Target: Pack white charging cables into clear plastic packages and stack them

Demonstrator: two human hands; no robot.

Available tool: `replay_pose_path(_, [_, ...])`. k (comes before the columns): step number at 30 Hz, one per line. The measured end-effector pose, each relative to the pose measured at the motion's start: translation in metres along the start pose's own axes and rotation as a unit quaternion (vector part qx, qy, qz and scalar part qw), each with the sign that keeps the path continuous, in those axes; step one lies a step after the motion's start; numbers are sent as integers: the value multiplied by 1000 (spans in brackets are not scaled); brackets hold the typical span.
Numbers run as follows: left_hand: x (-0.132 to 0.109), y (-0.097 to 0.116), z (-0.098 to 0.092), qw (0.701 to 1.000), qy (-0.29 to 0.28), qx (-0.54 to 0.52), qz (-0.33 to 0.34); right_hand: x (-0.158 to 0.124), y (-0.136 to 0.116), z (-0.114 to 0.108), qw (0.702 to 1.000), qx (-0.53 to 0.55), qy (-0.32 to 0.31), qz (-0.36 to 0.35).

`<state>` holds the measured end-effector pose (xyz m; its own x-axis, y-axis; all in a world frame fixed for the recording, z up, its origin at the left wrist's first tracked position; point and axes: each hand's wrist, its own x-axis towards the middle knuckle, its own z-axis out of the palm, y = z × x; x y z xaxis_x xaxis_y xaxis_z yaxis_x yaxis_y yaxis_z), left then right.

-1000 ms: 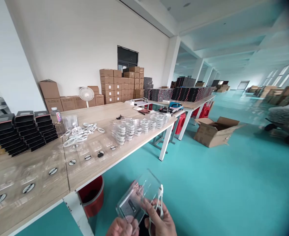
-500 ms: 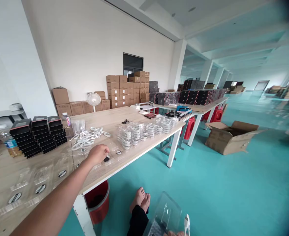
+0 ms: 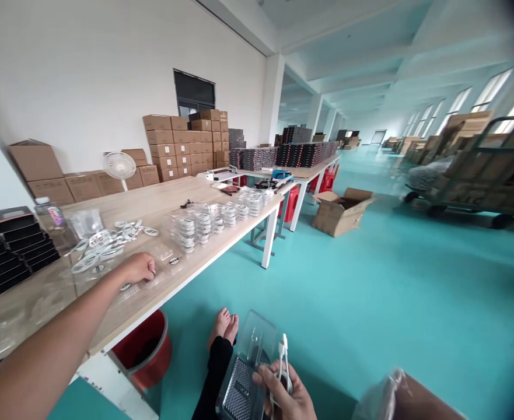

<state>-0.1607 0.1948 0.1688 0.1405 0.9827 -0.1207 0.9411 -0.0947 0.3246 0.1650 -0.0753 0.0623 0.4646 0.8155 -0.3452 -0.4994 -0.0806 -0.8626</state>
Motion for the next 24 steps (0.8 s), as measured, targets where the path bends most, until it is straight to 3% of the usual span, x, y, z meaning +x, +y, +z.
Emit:
replay_pose_path(4, [-30,14,-26,992,93,-88,3,1,7,-4,1000,-2,-3,1])
replay_pose_path(7, [-84,52,-18,976,111,-185,1,5,13,-4,997,-66,-44,-16])
replay_pose_path(9, [-127,85,17,940,5,-342,-1,7,17,-1,990,-115,-74,-21])
replay_pose_path(11, [-163,115,68,916,-113,-383,45,9,20,3,985,-141,-99,-25])
replay_pose_path(12, [-176,125,96,913,-107,-386,75,10,21,5,982,-149,-109,-29])
replay_pose_path(14, [-192,135,148,920,-31,-383,79,10,23,5,978,-164,-123,-35])
replay_pose_path(16, [-198,132,186,928,23,-361,85,9,25,1,975,-179,-131,-31])
replay_pose_path(18, [-199,125,207,929,42,-359,79,8,28,-5,974,-184,-134,-19])
replay_pose_path(20, [-198,119,214,910,42,-407,65,8,32,-9,974,-176,-145,-5])
replay_pose_path(22, [-198,117,215,858,32,-511,35,7,36,-11,974,-158,-165,11])
replay_pose_path(24, [-198,118,215,773,-3,-634,-28,5,39,-10,970,-144,-193,37])
